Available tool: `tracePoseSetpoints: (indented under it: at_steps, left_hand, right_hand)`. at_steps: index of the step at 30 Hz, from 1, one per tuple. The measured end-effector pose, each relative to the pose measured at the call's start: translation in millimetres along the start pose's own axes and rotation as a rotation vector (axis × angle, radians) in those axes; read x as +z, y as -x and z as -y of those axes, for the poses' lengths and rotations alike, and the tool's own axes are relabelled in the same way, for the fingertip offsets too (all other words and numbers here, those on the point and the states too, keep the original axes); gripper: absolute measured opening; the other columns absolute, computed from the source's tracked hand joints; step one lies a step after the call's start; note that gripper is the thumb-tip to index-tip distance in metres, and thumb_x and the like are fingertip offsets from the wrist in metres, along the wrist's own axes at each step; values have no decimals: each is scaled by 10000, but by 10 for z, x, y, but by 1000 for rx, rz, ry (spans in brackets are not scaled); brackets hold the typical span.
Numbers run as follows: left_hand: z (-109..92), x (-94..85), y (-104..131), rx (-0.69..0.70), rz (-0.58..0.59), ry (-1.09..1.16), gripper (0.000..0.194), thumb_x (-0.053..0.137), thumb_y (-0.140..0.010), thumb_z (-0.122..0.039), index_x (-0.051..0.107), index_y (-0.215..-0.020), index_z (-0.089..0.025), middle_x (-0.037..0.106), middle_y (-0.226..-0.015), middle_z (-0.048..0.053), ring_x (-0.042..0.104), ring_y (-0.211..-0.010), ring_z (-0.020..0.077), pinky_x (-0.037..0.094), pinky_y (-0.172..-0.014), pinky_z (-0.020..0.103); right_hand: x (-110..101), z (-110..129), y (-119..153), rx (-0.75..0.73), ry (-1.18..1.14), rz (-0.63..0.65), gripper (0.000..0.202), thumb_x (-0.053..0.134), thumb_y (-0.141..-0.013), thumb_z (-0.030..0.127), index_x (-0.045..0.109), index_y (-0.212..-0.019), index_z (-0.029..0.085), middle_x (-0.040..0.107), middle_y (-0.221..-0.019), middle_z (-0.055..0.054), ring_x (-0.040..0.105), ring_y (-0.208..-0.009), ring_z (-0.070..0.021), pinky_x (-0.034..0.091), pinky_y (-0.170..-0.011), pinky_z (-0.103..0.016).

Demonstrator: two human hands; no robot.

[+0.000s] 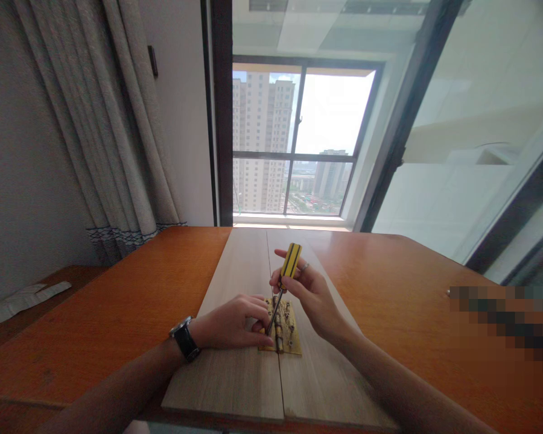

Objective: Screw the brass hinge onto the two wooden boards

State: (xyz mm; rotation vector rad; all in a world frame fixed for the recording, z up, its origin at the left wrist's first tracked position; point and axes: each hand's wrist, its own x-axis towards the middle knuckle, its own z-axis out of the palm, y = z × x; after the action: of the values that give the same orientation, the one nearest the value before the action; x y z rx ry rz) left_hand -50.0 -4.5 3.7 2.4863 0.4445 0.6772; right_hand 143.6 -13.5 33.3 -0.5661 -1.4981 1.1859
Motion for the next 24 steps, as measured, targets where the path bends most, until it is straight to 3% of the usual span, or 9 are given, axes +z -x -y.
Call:
tracePoseSetpoints:
  at_steps: [7, 15, 21, 24]
  left_hand:
    - [10, 4, 2, -11, 0, 6, 309, 667, -870, -350, 516, -682, -157, 534, -706, 10, 496, -744, 143, 396, -704, 246]
    - [22, 2, 5, -35, -5, -27, 318, 636, -892, -376, 527, -689, -156, 538, -716, 14, 497, -730, 139, 396, -700, 243]
    - [15, -4, 2, -26, -10, -36, 323, 631, -897, -364, 514, -678, -157, 528, -711, 10, 492, -728, 138, 395, -700, 241]
    - [3, -10, 2, -31, -8, -32, 314, 626, -900, -371, 537, -692, -154, 533, -714, 12, 499, -731, 139, 399, -703, 241]
  right_hand:
    - [-17, 4, 10, -62, 36, 22, 434, 578, -886, 256, 504, -1309, 198, 644, -868, -23, 578, -754, -158, 470, -739, -332]
    - [-11, 27, 6, -84, 125, 7, 510, 623, -864, 286, 512, -1358, 231, 514, -883, 2, 477, -794, -150, 404, -777, -316]
    - [-17, 6, 9, -68, 113, 18, 393, 678, -836, 299, 636, -1223, 244, 594, -986, -28, 501, -874, -171, 419, -842, -337]
    - [-7, 15, -2, -62, 48, 17, 482, 725, -803, 304, 612, -1270, 268, 628, -926, -13, 550, -850, -167, 454, -846, -343]
